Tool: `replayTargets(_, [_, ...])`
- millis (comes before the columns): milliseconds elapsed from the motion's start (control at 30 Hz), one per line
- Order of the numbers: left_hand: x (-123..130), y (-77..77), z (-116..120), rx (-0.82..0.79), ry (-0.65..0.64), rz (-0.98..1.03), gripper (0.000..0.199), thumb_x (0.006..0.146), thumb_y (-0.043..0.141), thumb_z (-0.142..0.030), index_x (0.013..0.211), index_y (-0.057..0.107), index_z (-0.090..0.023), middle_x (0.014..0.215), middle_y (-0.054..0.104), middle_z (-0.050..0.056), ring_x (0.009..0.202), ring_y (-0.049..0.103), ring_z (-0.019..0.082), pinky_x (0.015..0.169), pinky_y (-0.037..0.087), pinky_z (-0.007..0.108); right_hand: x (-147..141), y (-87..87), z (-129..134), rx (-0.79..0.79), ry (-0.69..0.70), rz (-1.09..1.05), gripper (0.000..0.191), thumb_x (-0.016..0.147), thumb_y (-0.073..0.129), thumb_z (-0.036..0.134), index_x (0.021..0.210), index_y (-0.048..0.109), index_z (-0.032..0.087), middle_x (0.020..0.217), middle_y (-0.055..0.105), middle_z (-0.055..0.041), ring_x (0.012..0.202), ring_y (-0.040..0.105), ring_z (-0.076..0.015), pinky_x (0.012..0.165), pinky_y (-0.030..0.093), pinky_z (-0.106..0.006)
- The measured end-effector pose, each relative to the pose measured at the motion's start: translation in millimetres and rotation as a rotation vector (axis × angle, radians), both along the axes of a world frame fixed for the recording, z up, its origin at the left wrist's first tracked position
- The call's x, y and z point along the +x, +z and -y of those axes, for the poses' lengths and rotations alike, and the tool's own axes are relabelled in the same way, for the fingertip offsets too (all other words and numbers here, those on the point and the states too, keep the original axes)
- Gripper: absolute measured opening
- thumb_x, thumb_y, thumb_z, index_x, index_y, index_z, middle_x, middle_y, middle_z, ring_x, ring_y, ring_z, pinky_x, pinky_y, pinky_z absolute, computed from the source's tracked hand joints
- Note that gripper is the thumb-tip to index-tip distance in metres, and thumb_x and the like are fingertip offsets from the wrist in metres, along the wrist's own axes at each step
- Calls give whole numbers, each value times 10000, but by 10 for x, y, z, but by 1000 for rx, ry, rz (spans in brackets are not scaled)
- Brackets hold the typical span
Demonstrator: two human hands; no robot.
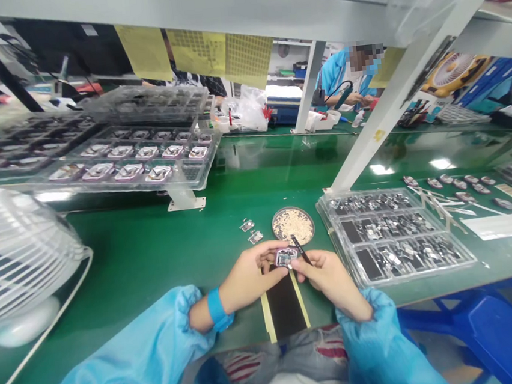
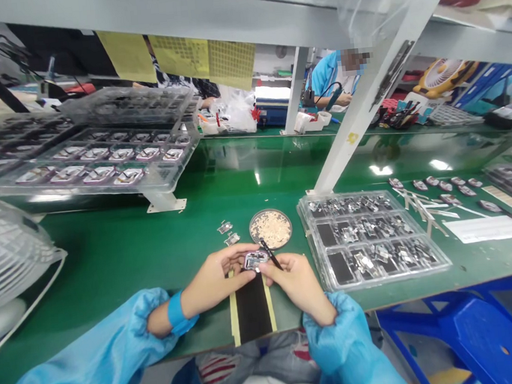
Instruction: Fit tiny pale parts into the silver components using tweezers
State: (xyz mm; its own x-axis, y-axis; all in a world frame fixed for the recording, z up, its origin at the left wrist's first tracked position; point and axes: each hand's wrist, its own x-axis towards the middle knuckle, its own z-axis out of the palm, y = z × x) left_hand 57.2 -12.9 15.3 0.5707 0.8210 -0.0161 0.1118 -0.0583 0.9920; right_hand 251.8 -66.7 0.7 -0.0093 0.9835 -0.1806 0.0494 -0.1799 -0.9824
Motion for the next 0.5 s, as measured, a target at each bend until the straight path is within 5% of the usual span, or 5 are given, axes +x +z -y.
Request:
replayTargets(167, [2,29,9,92,24,-65,397,825,715,-253,1214,681,-182,992,746,50,645,561,133,605,463,244,10,6,-13,-28,10,-32,449,809,737,545,611,641,154,417,372,71,386,240,-56,394,162,-222])
replayTargets(333, [-12,-3,15,181,55,-105,368,826,725,-243,1192,714,-211,1013,765,34,733,632,168,678,511,273,-12,0,-5,-7,-8,-32,434,817,732,530,626,618,157,502,482,36,456,374,-82,440,278,-215])
replayTargets(500, [13,-45,21,-86,65,152,387,787,780,-225,1158,699,-151,1081,763,85,947,708,227,853,567,323,-108,-13,19,174,-187,2,332,753,829,407,856,612,178,796,628,-2,650,542,-120,579,436,-215])
